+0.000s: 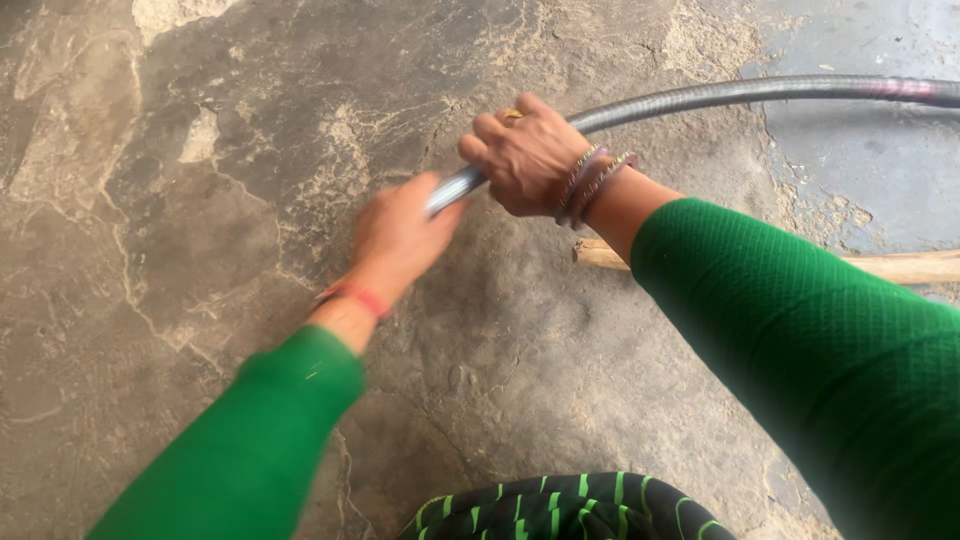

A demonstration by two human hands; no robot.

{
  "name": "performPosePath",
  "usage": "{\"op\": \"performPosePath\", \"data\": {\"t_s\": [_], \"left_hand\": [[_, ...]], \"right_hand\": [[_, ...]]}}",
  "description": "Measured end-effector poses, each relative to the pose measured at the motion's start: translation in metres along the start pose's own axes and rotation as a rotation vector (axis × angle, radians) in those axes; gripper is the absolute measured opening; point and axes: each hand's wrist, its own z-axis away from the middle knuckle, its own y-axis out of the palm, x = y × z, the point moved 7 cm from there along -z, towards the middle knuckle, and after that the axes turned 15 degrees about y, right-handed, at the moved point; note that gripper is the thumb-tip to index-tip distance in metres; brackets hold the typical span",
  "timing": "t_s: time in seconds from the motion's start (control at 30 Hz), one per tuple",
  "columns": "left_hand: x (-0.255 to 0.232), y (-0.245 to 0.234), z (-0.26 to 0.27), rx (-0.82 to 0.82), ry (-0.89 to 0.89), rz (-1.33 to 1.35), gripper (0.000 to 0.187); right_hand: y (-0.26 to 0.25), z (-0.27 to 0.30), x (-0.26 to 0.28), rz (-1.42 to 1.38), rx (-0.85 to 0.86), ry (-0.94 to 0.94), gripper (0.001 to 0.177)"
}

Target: The person cleans a long flexible metal cable by wiping it down with a cloth after removing it from a tire.

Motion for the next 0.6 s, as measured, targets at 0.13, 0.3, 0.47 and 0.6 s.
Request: {"op": "performPosePath", "data": {"t_s": [0.13, 0.3, 0.47, 0.6], "left_hand": [[0.039, -0.041, 0.062, -0.113, 0.037, -0.14, 0.035], [0.13, -0.061, 0.158, -0.109, -0.239, -0.092, 0.032], [0.168, -0.052, 0.201, -0.042, -0.17, -0.288, 0.039], [0.175, -0.05, 0.206, 0.042, -0.407, -0.175, 0.044]], "right_hand": [[0.015, 0.0, -0.006, -0.307, 0.362, 0.156, 0.014], [0.052, 0.019, -0.023, -0.264, 0.578, 0.262, 0.022], [0.052, -0.012, 0.033, -0.205, 0.313, 0.033, 0.02], [0.014, -0.045, 0.068, -0.138, 0.154, -0.017, 0.021]]}}
